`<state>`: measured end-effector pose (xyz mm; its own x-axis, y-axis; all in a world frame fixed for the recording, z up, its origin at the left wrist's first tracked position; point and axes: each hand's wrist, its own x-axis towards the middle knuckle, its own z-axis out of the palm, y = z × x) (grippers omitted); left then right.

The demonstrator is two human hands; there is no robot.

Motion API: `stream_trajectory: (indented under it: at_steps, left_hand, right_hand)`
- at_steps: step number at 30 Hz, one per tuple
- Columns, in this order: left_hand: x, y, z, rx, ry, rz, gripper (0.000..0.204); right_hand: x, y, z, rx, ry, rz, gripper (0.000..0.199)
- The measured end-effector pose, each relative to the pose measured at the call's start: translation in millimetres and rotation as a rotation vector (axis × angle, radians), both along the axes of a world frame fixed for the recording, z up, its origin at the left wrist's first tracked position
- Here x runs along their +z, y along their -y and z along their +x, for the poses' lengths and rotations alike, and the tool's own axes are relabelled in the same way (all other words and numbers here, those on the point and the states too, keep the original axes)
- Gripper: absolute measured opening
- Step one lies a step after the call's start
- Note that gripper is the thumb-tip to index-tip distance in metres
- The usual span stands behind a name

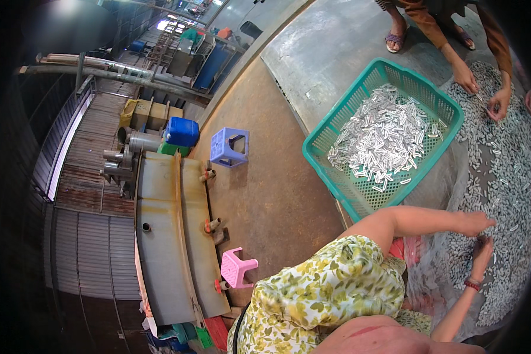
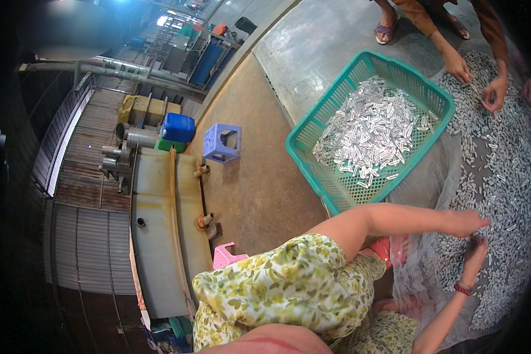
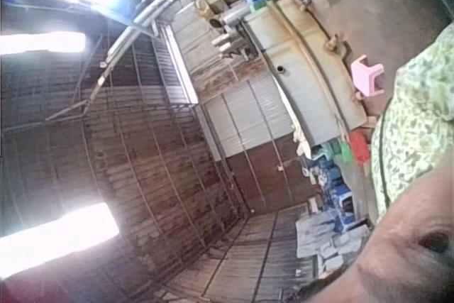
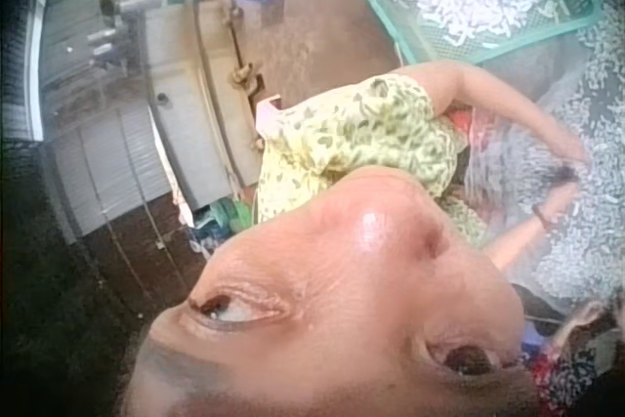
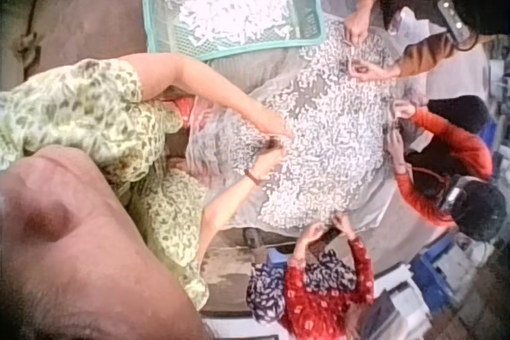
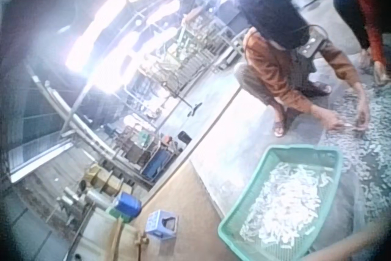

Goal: The person sits on the floor and sorts small white items from a large pile on a plastic sheet into a green basket. The hands repeatedly pick up handfuls of items and place them into the basket while other workers sort nearby.

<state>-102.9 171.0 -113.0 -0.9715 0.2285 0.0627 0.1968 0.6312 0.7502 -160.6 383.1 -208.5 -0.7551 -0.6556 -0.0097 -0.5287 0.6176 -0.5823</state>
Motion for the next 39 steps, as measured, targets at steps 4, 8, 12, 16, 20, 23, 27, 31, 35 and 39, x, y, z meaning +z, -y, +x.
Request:
stream_trajectory:
  at_steps: [4, 8, 12, 16, 20, 23, 27, 31, 35, 39]
  left_hand:
    - [-23, 8, -9, -0.057, 0.152, -0.167, 0.049]
    - [-53, 3, -12, -0.009, -0.167, 0.201, 0.030]
    - [31, 38, -20, 0.187, 0.514, 0.884, 0.040]
    - [13, 20, -28, 0.202, 0.681, 0.986, 0.024]
    - [3, -8, -28, 0.007, 0.326, 0.027, 0.043]
    - [-22, -27, -32, -0.040, 0.339, -0.458, 0.049]
    - [-30, -31, -34, -0.055, 0.331, -0.575, 0.045]
    - [-39, -3, -43, -0.015, 0.330, -0.361, 0.054]
    - [-25, 16, -33, 0.068, 0.759, 0.538, 0.039]
    - [14, 18, -13, -0.054, 0.935, 1.206, 0.022]
  right_hand:
    - [-12, -3, 2, -0.167, 0.292, -0.094, 0.021]
    - [109, -27, 21, -0.522, 0.476, -0.046, 0.039]
    - [118, -8, 5, -0.593, 0.797, -0.674, 0.029]
    - [99, -35, 14, -0.648, 1.233, -1.253, 0.026]
    - [78, -60, 26, -0.538, 1.673, -1.749, 0.025]
    - [76, -63, 34, -0.521, 1.729, -1.955, 0.021]
    - [86, -66, 36, -0.378, 1.788, -2.181, 0.016]
    - [93, -66, 38, -0.253, 1.830, -2.256, 0.016]
    - [100, -52, 42, -0.057, 1.786, -2.237, 0.017]
    - [113, -31, 42, 0.010, 1.852, -2.155, 0.021]
